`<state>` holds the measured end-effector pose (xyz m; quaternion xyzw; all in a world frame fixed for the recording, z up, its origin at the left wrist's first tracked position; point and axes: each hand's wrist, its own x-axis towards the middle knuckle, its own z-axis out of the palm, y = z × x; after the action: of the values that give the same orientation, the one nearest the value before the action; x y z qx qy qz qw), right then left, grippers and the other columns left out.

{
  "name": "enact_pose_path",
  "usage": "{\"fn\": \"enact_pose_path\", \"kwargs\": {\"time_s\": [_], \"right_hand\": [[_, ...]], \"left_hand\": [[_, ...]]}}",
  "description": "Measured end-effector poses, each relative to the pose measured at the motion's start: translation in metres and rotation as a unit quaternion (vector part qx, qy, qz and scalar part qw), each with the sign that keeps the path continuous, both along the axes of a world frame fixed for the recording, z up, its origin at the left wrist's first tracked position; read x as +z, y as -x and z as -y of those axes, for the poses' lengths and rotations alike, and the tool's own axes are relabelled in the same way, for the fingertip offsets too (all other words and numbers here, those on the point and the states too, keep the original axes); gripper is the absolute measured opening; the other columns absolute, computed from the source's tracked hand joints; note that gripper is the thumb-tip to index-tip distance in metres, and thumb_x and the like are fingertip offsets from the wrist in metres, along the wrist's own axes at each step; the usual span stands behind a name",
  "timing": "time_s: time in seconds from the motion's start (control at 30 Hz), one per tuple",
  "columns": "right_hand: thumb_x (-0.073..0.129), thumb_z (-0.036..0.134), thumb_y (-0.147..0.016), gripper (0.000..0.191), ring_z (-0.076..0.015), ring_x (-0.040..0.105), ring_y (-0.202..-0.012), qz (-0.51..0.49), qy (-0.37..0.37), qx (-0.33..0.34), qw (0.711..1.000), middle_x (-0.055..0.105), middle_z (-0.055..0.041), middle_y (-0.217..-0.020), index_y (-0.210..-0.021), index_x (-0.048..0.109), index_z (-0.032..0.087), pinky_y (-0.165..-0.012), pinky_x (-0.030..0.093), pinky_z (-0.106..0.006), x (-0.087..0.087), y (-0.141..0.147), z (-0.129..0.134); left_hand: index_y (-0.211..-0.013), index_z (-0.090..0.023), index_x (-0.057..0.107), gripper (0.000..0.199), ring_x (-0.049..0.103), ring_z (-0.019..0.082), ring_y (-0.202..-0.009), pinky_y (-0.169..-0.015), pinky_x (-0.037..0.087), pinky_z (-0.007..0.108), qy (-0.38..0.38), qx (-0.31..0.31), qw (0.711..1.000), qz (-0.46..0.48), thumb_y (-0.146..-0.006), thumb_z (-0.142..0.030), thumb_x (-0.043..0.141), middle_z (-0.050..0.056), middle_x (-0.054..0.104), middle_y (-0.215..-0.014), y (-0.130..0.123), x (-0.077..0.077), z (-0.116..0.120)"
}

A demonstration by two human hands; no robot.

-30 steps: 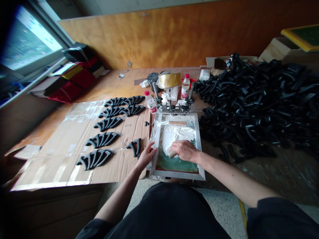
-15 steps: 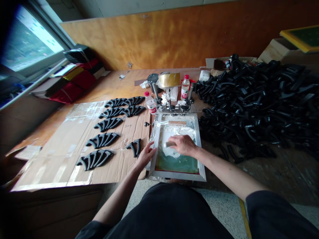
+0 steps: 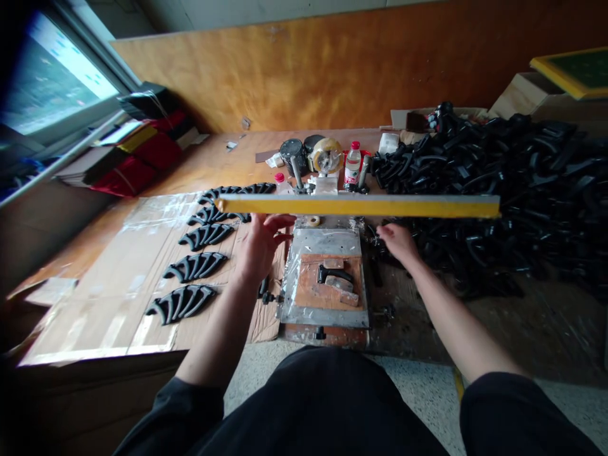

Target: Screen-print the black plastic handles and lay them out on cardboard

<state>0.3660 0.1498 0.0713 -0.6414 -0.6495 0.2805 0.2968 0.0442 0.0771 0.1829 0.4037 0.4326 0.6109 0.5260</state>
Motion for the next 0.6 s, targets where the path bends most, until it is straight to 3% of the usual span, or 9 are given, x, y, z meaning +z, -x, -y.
{"fn": "enact_pose_path", "kwargs": {"time_s": [0.07,0.13,0.2,0.23,0.3,0.37,0.43,0.5,0.6], "right_hand": [[0.057,0.051,-0.086,0.036,-0.0187,0.06,-0.074,0.099,0.013,0.112,0.989,0.067,-0.0065,-0.083,-0.077,0.066,0.017,-0.068,0.044,-0.03,-0.022,0.031,0.033],[0.061,0.042,-0.087,0.028,-0.0228,0.061,-0.088,0.2,-0.014,0.17,0.965,0.066,-0.0102,-0.091,-0.077,0.063,0.017,-0.077,0.045,-0.032,-0.036,0.067,0.064],[0.058,0.03,-0.09,0.017,-0.0243,0.059,-0.092,0.263,-0.033,0.16,0.951,0.065,-0.0131,-0.092,-0.081,0.06,0.016,-0.08,0.045,-0.034,-0.04,0.098,0.09],[0.055,0.026,-0.092,0.013,-0.0245,0.059,-0.09,0.277,-0.04,0.148,0.949,0.064,-0.0136,-0.091,-0.084,0.059,0.015,-0.079,0.045,-0.034,-0.039,0.11,0.101],[0.05,0.022,-0.094,0.011,-0.0245,0.058,-0.087,0.267,-0.07,0.157,0.948,0.064,-0.0127,-0.088,-0.088,0.057,0.016,-0.077,0.045,-0.035,-0.033,0.127,0.118],[0.048,0.023,-0.095,0.014,-0.0228,0.058,-0.086,0.211,-0.11,0.22,0.946,0.063,-0.0098,-0.087,-0.086,0.057,0.018,-0.076,0.045,-0.033,-0.024,0.131,0.128],[0.046,0.026,-0.096,0.019,-0.0191,0.059,-0.082,0.13,-0.117,0.261,0.949,0.064,-0.0061,-0.085,-0.083,0.058,0.02,-0.073,0.045,-0.03,-0.019,0.119,0.125],[0.044,0.028,-0.097,0.023,-0.0171,0.06,-0.079,0.098,-0.088,0.2,0.971,0.065,-0.0049,-0.086,-0.082,0.059,0.02,-0.071,0.046,-0.029,-0.024,0.091,0.111],[0.05,0.029,-0.093,0.019,-0.0214,0.063,-0.082,0.193,0.003,-0.008,0.981,0.067,-0.0097,-0.087,-0.086,0.063,0.017,-0.075,0.047,-0.033,-0.055,0.038,0.08]], "left_hand": [[-0.113,-0.017,0.057,0.056,0.064,0.018,-0.096,-0.072,0.052,0.027,0.004,0.031,0.999,0.008,-0.09,-0.064,0.037,0.009,0.068,-0.1,-0.009,-0.008,0.0],[-0.117,-0.016,0.054,0.057,0.065,0.019,-0.091,-0.069,0.052,0.028,0.072,0.023,0.997,0.023,-0.089,-0.065,0.04,0.011,0.068,-0.103,-0.02,-0.031,0.014],[-0.116,-0.014,0.055,0.061,0.067,0.022,-0.087,-0.065,0.053,0.03,0.217,-0.07,0.973,0.032,-0.085,-0.066,0.048,0.015,0.069,-0.106,-0.034,-0.062,0.04],[-0.115,-0.013,0.056,0.064,0.067,0.024,-0.088,-0.065,0.053,0.032,0.293,-0.132,0.946,0.036,-0.083,-0.068,0.05,0.018,0.068,-0.109,-0.041,-0.078,0.054],[-0.114,-0.015,0.057,0.063,0.067,0.026,-0.095,-0.069,0.055,0.034,0.358,-0.173,0.915,0.066,-0.081,-0.068,0.052,0.018,0.067,-0.114,-0.052,-0.105,0.079],[-0.107,-0.015,0.058,0.058,0.068,0.025,-0.094,-0.07,0.055,0.033,0.358,-0.143,0.919,0.088,-0.081,-0.066,0.054,0.016,0.068,-0.109,-0.052,-0.122,0.096],[-0.098,-0.014,0.058,0.053,0.07,0.022,-0.084,-0.065,0.054,0.03,0.342,-0.093,0.933,0.057,-0.079,-0.064,0.059,0.013,0.069,-0.099,-0.034,-0.131,0.102],[-0.092,-0.015,0.056,0.05,0.07,0.019,-0.074,-0.059,0.053,0.027,0.332,-0.023,0.943,-0.015,-0.077,-0.062,0.06,0.011,0.07,-0.093,0.003,-0.139,0.1],[-0.09,-0.016,0.051,0.042,0.069,0.017,-0.065,-0.056,0.052,0.026,0.341,0.102,0.922,-0.155,-0.084,-0.058,0.046,0.009,0.069,-0.084,0.076,-0.155,0.095]]}}
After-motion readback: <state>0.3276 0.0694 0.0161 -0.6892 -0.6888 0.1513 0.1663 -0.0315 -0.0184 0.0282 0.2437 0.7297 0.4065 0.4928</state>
